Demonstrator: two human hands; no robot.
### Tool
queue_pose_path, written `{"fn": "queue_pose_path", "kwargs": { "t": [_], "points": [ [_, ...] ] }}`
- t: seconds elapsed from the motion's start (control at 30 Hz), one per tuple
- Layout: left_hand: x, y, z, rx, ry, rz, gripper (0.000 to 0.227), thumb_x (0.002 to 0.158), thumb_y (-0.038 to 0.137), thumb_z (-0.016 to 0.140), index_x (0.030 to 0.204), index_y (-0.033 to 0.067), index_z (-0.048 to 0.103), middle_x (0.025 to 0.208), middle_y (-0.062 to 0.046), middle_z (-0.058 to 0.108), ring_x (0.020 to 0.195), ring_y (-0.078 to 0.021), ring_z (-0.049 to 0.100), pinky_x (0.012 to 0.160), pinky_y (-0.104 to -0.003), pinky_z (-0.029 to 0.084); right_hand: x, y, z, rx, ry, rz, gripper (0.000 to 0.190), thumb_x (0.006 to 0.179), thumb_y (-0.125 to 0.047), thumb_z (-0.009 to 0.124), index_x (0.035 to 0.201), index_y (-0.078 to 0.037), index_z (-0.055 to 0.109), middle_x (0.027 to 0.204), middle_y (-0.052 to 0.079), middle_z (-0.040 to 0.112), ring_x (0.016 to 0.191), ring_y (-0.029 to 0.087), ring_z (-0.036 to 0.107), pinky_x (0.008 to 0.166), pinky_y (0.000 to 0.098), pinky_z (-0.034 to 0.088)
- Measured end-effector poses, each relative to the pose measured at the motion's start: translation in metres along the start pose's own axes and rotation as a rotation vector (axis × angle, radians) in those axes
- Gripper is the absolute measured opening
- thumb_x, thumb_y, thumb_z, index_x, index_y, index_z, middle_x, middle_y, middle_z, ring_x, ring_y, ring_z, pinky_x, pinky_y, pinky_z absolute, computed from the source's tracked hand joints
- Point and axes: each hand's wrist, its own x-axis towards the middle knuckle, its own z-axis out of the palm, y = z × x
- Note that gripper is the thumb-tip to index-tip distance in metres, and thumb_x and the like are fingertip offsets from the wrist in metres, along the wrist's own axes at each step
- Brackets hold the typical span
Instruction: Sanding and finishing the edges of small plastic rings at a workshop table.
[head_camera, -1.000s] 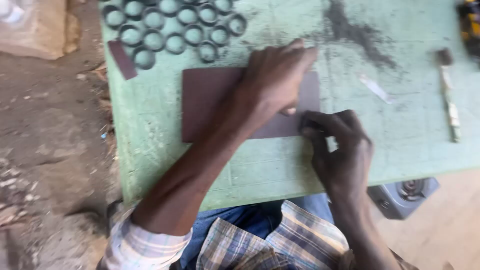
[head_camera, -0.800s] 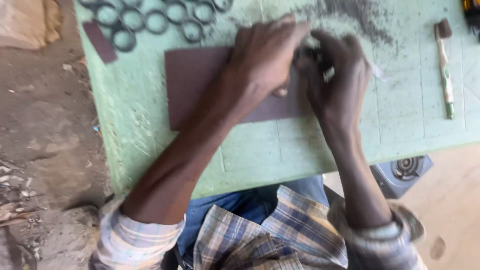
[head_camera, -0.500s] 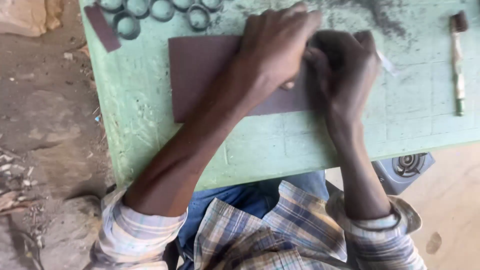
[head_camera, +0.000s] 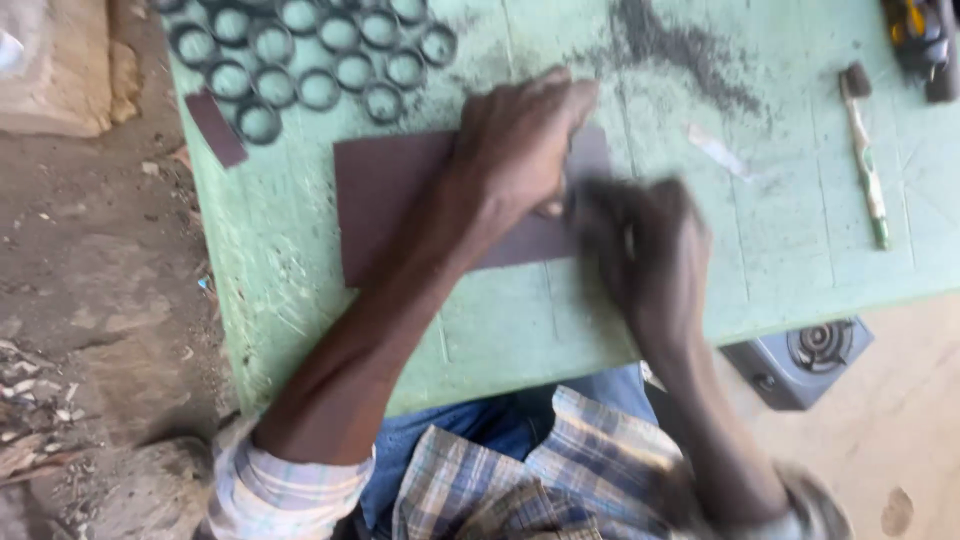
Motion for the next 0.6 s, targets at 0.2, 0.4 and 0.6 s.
{"fn": "queue_pose_path", "kwargs": {
  "t": [0.2, 0.4, 0.6],
  "points": [
    [0.009, -0.017, 0.037, -0.010, 0.111, 0.040, 0.048, 0.078, 0.014, 0.090, 0.117, 0.0054, 0.063, 0.114, -0.011, 0.070, 0.090, -0.0263, 0.075, 0.083, -0.045, 0.061, 0.018, 0.015, 0.019, 0.091, 0.082, -0.040, 0.016, 0.102, -0.008, 0.073, 0.117, -0.002, 0.075, 0.091, 0.012, 0.068, 0.088, 0.025, 0.057, 0.080, 0.0413, 0.048],
    [0.011, -0.007, 0.014, -0.018, -0.007, -0.037, 0.053, 0.069, 0.014, 0.092, 0.112, 0.0049, 0.062, 0.113, -0.012, 0.068, 0.092, -0.0268, 0.074, 0.085, -0.045, 0.060, -0.009, -0.009, 0.001, 0.034, 0.027, -0.009, 0.020, 0.095, -0.010, 0.077, 0.114, -0.003, 0.077, 0.081, 0.015, 0.064, 0.078, 0.027, 0.055, 0.072, 0.0410, 0.046],
    [0.000, -0.008, 0.014, 0.063, 0.180, 0.139, 0.053, 0.067, 0.014, 0.093, 0.111, 0.0059, 0.064, 0.112, -0.013, 0.070, 0.103, -0.0333, 0.072, 0.085, -0.054, 0.057, 0.018, 0.023, 0.014, 0.176, 0.097, -0.110, 0.012, 0.106, -0.008, 0.075, 0.116, -0.002, 0.072, 0.099, 0.014, 0.068, 0.091, 0.023, 0.061, 0.083, 0.0371, 0.051]
  ]
}}
